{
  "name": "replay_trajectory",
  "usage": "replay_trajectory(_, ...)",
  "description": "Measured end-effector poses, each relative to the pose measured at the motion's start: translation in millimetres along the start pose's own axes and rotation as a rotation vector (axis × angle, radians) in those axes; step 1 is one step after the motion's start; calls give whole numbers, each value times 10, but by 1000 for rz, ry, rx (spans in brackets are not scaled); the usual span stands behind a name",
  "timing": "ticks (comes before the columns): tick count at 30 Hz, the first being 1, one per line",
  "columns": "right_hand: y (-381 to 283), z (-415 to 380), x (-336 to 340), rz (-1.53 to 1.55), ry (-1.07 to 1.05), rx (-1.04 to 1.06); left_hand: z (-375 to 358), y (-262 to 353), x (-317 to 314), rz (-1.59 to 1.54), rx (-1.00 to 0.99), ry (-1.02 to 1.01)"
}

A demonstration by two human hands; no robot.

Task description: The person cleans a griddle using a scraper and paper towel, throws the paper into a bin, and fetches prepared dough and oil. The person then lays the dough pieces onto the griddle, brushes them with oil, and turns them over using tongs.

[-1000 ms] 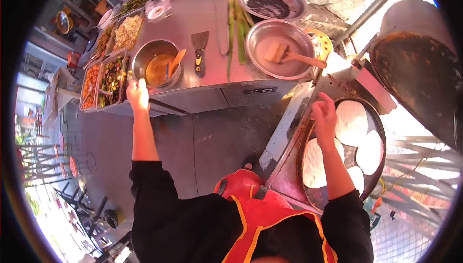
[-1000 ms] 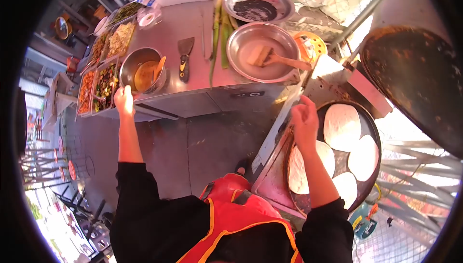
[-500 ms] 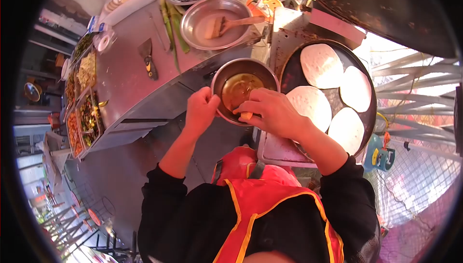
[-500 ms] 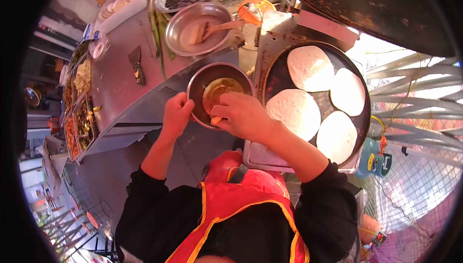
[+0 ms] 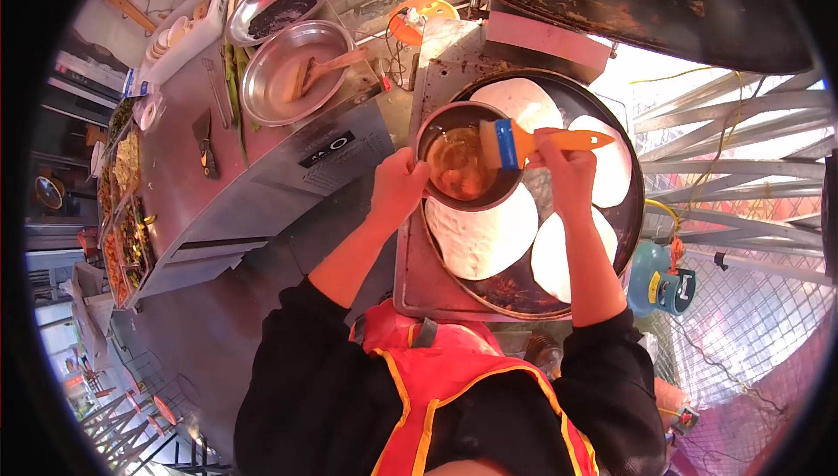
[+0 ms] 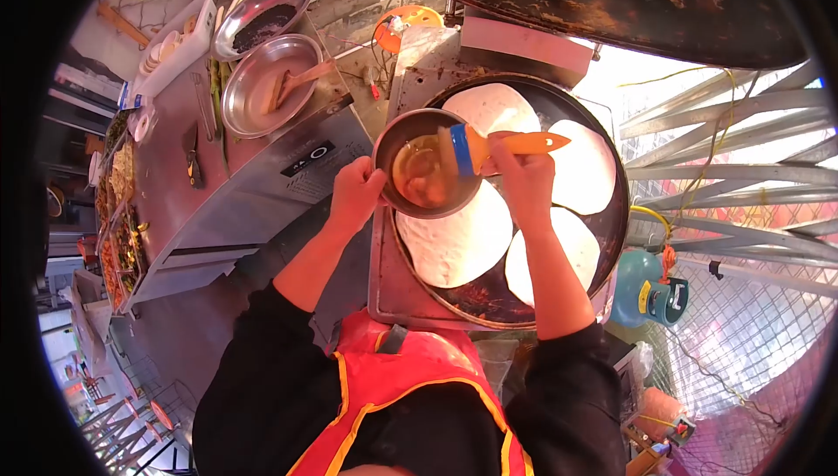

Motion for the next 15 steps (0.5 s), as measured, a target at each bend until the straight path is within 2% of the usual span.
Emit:
replay_trajectory(2, 34, 305, 305, 315, 32, 32, 22, -74, -55, -18, 26, 64)
replay_trajectory(4, 198, 667, 576, 474, 123, 0, 8, -170, 19, 19, 29, 149)
replay_trajectory(6, 666, 1072, 742, 404, 134, -59, -82, -178, 154, 14, 28, 228)
replay_trajectory(9, 1431, 1455, 539, 296, 73, -214, -263, -244, 364, 16, 74, 355)
replay_trajectory(12, 1791, 1765, 222, 341, -41, -331, -422, -201, 484, 33, 79, 425)
replay_trajectory(15, 1877, 2073, 435, 257, 60, -325, -567, -191, 590, -14, 131, 487)
Point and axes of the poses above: each hand's wrist, its own z-axis towards the middle knuckle, its own x-axis out of the back of the hand, y = z × x, the point moved 3 cm from there along z, towards the middle knuckle, and after that the axes turned 3 degrees about y, right-handed, at the moved point
